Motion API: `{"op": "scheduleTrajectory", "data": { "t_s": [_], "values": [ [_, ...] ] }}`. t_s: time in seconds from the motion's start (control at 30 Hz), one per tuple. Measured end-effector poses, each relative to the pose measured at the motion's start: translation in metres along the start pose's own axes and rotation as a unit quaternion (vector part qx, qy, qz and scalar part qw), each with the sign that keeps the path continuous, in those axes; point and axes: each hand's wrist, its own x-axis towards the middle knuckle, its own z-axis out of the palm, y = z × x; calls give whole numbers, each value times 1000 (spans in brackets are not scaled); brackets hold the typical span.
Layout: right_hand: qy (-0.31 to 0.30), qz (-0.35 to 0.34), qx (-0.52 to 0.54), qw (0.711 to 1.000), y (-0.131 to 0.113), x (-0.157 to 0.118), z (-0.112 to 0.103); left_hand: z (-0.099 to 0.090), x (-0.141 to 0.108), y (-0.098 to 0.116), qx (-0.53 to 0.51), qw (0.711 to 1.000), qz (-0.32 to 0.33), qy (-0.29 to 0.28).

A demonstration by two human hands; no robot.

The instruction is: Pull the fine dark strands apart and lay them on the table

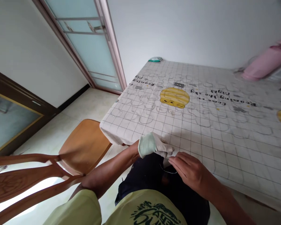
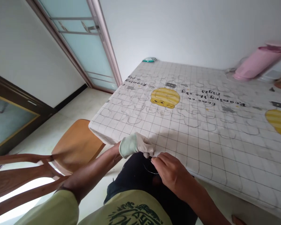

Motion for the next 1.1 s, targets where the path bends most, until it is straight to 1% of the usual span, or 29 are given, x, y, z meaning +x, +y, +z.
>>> {"op": "scheduleTrajectory", "data": {
  "t_s": [0.07, 0.13, 0.2, 0.23, 0.27, 0.3, 0.33, 0.37, 0.4, 0.43, 0.47, 0.5, 0.53, 0.6, 0.67, 0.73, 0.8, 0.87, 0.93, 0.97, 1.03, 1.1],
  "values": [
    [-2, -37, -21, 999, -2, 0, 1, 6, 3, 4, 8, 999, -19, -30],
    [-6, -57, -22, 998, -3, 1, 0, 10, 5, 9, 11, 999, -24, -37],
    [-4, -45, 4, 999, -1, 5, -1, 9, 4, 15, 12, 999, -18, -34],
    [-2, -25, 25, 999, 1, 9, -3, 6, 3, 18, 12, 1000, -8, -27],
    [4, 2, 46, 999, 4, 14, -5, 2, 1, 21, 15, 1000, 11, -7],
    [14, 35, 65, 997, 9, 19, -7, -4, -2, 23, 19, 999, 38, 33],
    [28, 71, 81, 994, 14, 26, -9, -9, -5, 23, 25, 993, 68, 91],
    [39, 108, 94, 989, 21, 34, -11, -15, -8, 22, 34, 981, 96, 166],
    [51, 142, 103, 983, 28, 43, -13, -20, -11, 19, 43, 963, 111, 244],
    [60, 168, 112, 978, 36, 53, -14, -24, -13, 14, 53, 943, 112, 307],
    [59, 184, 122, 973, 45, 63, -13, -27, -14, 7, 63, 927, 107, 354],
    [60, 191, 129, 971, 55, 73, -12, -29, -14, -2, 76, 915, 107, 383],
    [62, 193, 135, 970, 64, 83, -10, -30, -13, -11, 92, 905, 114, 400],
    [69, 205, 133, 967, 82, 102, -3, -29, -10, -29, 141, 881, 163, 421],
    [71, 213, 120, 967, 97, 116, 5, -27, -5, -42, 206, 847, 221, 437],
    [66, 212, 102, 970, 106, 127, 9, -26, 0, -49, 269, 814, 256, 446],
    [66, 202, 73, 974, 110, 132, 9, -28, 3, -52, 317, 796, 265, 443],
    [87, 191, 29, 977, 111, 131, 5, -31, 4, -51, 354, 789, 264, 427],
    [142, 192, -33, 970, 112, 125, -2, -35, 3, -50, 385, 788, 262, 402],
    [181, 198, -65, 961, 112, 120, -6, -37, 3, -49, 399, 792, 260, 382],
    [270, 218, -115, 931, 113, 109, -14, -40, 3, -48, 422, 801, 255, 341],
    [331, 247, -121, 903, 114, 100, -21, -40, 4, -47, 440, 803, 251, 313]
  ]
}}
